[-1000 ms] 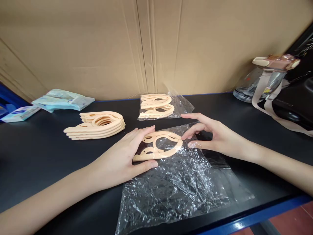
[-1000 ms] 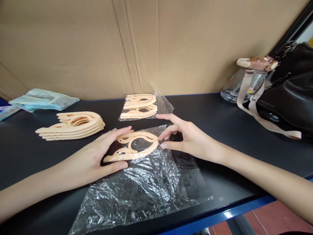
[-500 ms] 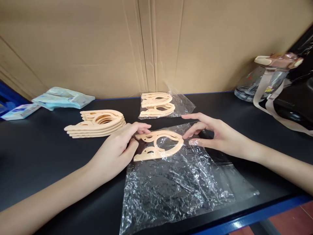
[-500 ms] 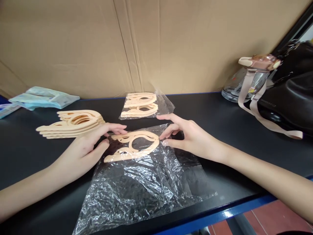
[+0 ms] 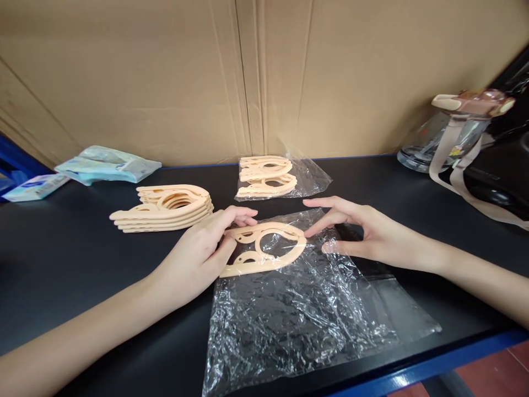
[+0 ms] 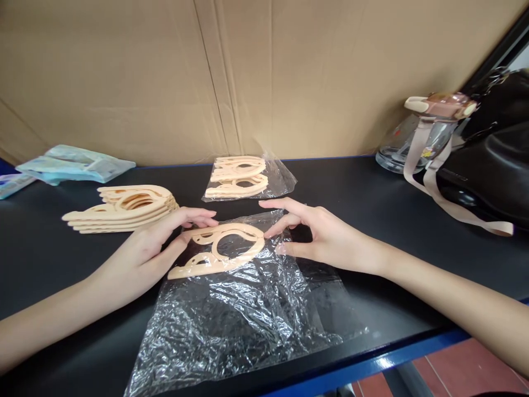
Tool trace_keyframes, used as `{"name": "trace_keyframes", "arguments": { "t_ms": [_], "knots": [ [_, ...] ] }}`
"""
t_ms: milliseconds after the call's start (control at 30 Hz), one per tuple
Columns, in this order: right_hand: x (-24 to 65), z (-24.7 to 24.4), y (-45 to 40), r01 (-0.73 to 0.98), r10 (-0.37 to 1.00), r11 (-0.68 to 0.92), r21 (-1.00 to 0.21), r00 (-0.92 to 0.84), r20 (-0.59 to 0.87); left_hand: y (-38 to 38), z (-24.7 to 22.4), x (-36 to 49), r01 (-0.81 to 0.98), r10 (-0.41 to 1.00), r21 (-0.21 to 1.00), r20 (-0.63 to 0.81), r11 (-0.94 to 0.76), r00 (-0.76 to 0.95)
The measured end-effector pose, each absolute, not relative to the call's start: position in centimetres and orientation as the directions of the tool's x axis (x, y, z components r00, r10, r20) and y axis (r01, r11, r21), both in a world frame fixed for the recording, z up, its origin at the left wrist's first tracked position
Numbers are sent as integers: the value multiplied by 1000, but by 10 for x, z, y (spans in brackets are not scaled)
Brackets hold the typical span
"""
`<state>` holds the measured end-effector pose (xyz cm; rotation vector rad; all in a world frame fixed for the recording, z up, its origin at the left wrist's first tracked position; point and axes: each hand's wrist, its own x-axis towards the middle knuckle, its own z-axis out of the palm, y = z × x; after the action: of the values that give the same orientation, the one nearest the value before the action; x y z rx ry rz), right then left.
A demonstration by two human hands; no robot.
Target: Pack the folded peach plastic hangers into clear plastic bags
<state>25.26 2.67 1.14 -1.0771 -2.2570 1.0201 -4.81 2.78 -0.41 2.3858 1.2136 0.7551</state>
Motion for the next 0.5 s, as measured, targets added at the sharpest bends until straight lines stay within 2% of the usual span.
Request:
{"name": "trace_keyframes", "arguments": {
  "t_ms": [100, 200, 267, 400, 500],
  "knots": [
    [252, 13, 26, 488, 795, 442, -753, -601, 77, 24, 2, -48, 663, 801, 450, 324, -598, 503],
    [254, 13, 26, 525, 808, 465, -713, -580, 100, 22, 20, -51, 688, 724, 268, 423, -675, 545],
    [256, 13, 27, 577, 819, 512, -636, -551, 159, 24, 40, -56, 697, 690, 185, 451, -692, 566],
    [263, 14, 29, 687, 794, 608, -398, -512, 329, 43, 72, -85, 763, 776, 203, 333, -613, 535],
    [265, 17, 28, 695, 769, 631, -346, -503, 394, 65, 78, -122, 825, 845, 219, 270, -521, 461]
  ]
}}
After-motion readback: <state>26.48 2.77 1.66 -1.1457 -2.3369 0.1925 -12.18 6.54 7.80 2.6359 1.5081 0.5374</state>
